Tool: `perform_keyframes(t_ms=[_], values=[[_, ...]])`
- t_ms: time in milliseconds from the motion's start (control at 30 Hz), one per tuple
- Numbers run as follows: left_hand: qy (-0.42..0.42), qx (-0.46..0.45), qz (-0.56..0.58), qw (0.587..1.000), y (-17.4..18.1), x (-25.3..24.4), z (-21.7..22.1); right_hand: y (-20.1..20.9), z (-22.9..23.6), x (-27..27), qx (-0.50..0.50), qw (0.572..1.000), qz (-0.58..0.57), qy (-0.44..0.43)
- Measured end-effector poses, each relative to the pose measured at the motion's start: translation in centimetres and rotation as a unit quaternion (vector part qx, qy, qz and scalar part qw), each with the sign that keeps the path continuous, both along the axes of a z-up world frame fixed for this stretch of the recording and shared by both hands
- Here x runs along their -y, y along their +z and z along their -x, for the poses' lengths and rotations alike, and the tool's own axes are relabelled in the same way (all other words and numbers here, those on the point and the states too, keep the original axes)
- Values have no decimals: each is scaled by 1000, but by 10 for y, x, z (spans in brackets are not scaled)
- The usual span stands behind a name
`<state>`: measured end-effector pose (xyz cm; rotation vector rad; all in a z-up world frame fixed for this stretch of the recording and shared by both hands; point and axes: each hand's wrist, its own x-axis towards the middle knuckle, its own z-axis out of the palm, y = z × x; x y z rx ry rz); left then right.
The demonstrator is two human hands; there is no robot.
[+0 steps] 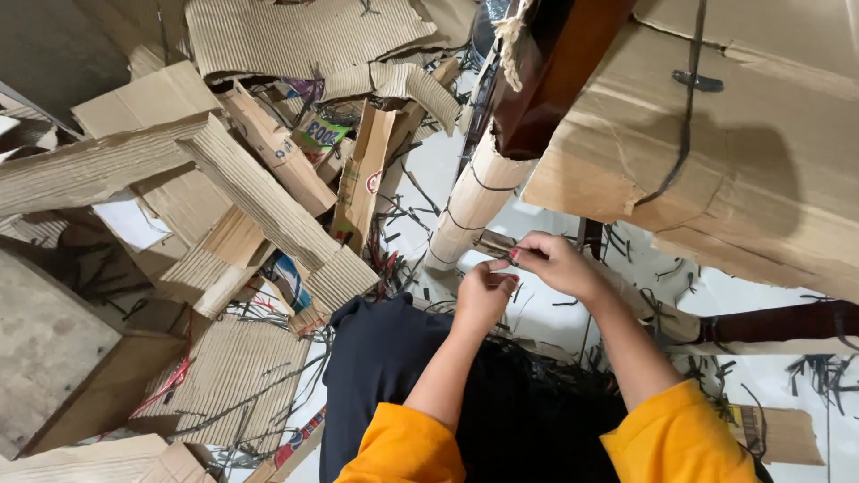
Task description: The person sits on the floor and secures a cardboard structure by tying black plastic straps around its legs. They pull the straps tight, tie knots by hand, and use scissors to trim excess strap length.
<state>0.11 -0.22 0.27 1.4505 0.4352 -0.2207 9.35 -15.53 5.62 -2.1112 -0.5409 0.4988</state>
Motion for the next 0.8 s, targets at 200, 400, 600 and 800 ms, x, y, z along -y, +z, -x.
perform_keyframes(t_ms=[200,400,600,800], values=[[119,-71,362,922,24,18,0,8,9,-14,42,996,32,-68],[174,-73,445,876,9,29,-6,-14,0,-16,51,979,131,-145],[225,-55,407,884,-3,46,-2,-19,-16,-15,-12,959,228,-165],[241,-23,460,854,-2,63,10,-14,-27,-21,-81,948,277,-131]])
